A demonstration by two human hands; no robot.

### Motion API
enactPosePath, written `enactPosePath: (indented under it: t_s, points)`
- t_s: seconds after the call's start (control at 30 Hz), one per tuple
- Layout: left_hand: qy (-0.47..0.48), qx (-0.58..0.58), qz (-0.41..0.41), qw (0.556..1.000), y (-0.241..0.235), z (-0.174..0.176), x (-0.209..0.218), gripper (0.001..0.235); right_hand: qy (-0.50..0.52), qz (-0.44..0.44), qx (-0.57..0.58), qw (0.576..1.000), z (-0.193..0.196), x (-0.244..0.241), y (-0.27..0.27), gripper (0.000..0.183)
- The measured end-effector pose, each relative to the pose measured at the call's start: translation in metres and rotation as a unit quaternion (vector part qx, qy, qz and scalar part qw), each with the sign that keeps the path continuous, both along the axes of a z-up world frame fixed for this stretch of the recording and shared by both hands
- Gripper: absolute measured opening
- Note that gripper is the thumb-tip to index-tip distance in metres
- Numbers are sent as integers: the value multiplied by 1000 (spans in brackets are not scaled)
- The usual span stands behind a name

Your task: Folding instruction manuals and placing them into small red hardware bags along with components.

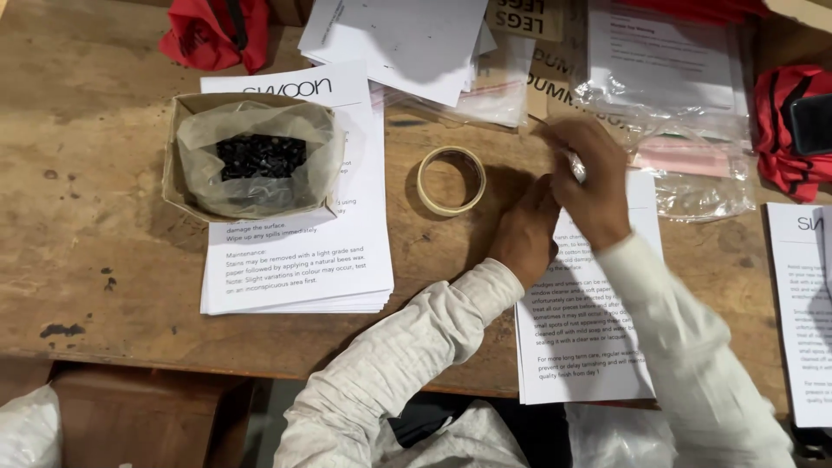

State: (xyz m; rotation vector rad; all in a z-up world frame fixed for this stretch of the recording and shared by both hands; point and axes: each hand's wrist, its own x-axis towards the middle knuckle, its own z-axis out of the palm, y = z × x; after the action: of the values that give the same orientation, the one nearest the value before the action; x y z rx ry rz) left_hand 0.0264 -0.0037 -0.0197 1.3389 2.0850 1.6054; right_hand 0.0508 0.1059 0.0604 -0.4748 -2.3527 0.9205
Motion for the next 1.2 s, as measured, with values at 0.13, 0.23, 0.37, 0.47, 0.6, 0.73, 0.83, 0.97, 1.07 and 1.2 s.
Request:
enactPosePath:
  t_s: [0.13, 0.23, 0.37, 0.47, 0.6, 0.73, 0.83, 0.97, 1.07, 1.2]
  points:
    - [94, -58, 20, 994, 13, -15, 5, 68, 42, 159, 141, 976, 12, -87, 12, 28]
    - [82, -62, 32, 994, 4, 3, -1, 64, -22, 199, 98, 975, 11, -131, 11, 39]
    - [-39, -18, 21, 999, -8, 22, -9, 54, -108, 198, -23, 974, -2, -137, 38, 55]
    - [-49, -38, 34, 997, -1, 6, 0, 49, -198, 116, -269, 935, 3, -123, 32, 66]
    - [-44, -29, 47, 998, 1, 4, -2, 44, -149, 134, -379, 904, 1, -126, 21, 74]
    - [-66, -25, 47, 996, 0, 5, -4, 47, -130, 156, -336, 920, -12, -130, 28, 73]
    - [-72, -31, 43, 996, 1, 6, -5, 47, -111, 185, -339, 916, -20, -130, 32, 70]
    - [-41, -10, 55, 998, 0, 2, -5, 49, -100, 180, -305, 930, -19, -133, 30, 69]
    - [-50, -14, 53, 997, -1, 7, -6, 51, -94, 204, -240, 944, -33, -135, 34, 68]
    - [-73, -33, 42, 996, 0, 4, -7, 54, -71, 200, -182, 960, -33, -138, 30, 61]
